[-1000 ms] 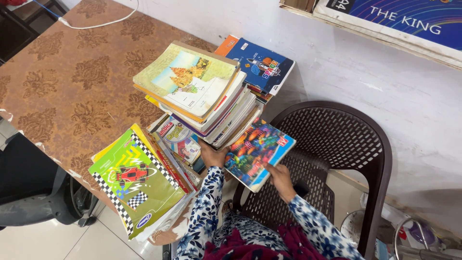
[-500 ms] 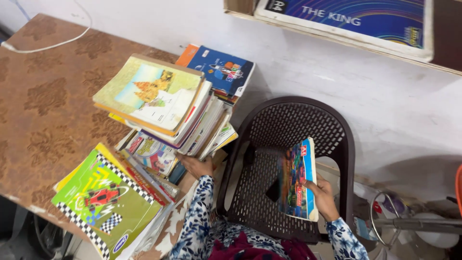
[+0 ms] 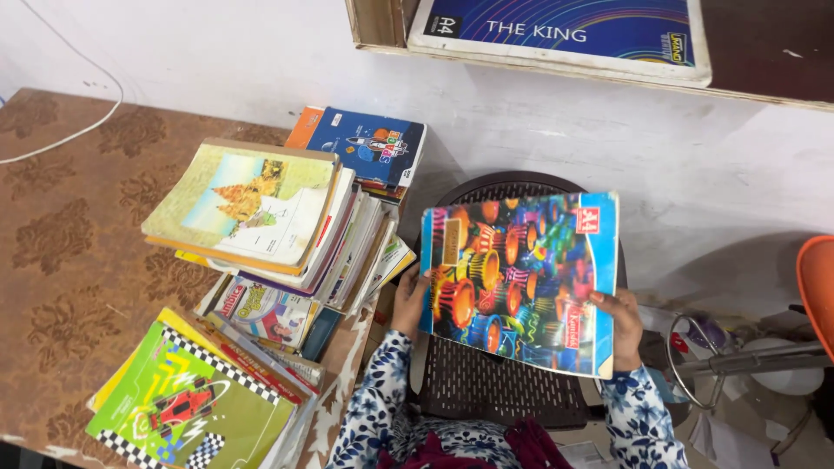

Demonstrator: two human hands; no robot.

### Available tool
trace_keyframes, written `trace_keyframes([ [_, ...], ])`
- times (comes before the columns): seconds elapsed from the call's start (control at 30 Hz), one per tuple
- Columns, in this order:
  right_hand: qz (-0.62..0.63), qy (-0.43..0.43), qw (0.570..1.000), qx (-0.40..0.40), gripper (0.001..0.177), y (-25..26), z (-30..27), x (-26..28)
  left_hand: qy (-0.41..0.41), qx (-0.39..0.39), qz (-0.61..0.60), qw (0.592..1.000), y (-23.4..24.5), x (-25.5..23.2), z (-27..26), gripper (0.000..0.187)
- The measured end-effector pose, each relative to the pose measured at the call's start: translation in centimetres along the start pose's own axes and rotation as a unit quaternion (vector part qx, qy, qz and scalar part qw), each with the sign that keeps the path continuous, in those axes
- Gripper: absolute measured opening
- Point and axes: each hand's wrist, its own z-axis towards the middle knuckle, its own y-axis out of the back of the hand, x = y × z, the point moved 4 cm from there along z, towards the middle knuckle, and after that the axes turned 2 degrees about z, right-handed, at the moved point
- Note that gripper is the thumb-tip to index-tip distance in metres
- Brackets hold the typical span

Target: The person picks up books and notebooks from a table and places them one by one onto a wall-mounted shelf. The person handles items individually, aligning them on the shelf as they are placed.

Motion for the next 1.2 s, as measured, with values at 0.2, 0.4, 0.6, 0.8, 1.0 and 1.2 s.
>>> trace_keyframes([
  [0.2,0.069,0.047,0.996,0.036,0.044,-3.9,0.2,4.3,0.046,0.152,-0.018,0.987,1.7,-6.1,0.2,0.054],
  [0.4,0.076,0.069,0.994,0.036,0.045,-4.6,-0.1,5.5,0.019,0.207,-0.084,0.975,-0.8,-11.2,-2.8,0.053],
  [0.6,0.040,0.055,0.998,-0.011,0.052,-2.6,-1.1,5.9,-0.035,0.170,-0.075,0.982,-1.5,-13.5,-2.7,0.043],
  [0.8,-0.055,0.060,0.996,-0.040,0.067,-3.7,-2.2,7.3,-0.089,0.135,-0.105,0.981,-2.2,-16.4,-2.9,0.039],
  [1.0,-0.141,0.079,0.987,-0.012,0.053,-6.9,-2.5,8.7,-0.173,0.097,-0.086,0.976,-2.5,-20.1,-3.1,0.044],
  [1.2,-0.131,0.109,0.985,-0.031,0.057,-8.3,-2.6,9.8,-0.192,0.101,-0.089,0.972,-3.7,-21.9,-4.1,0.051],
])
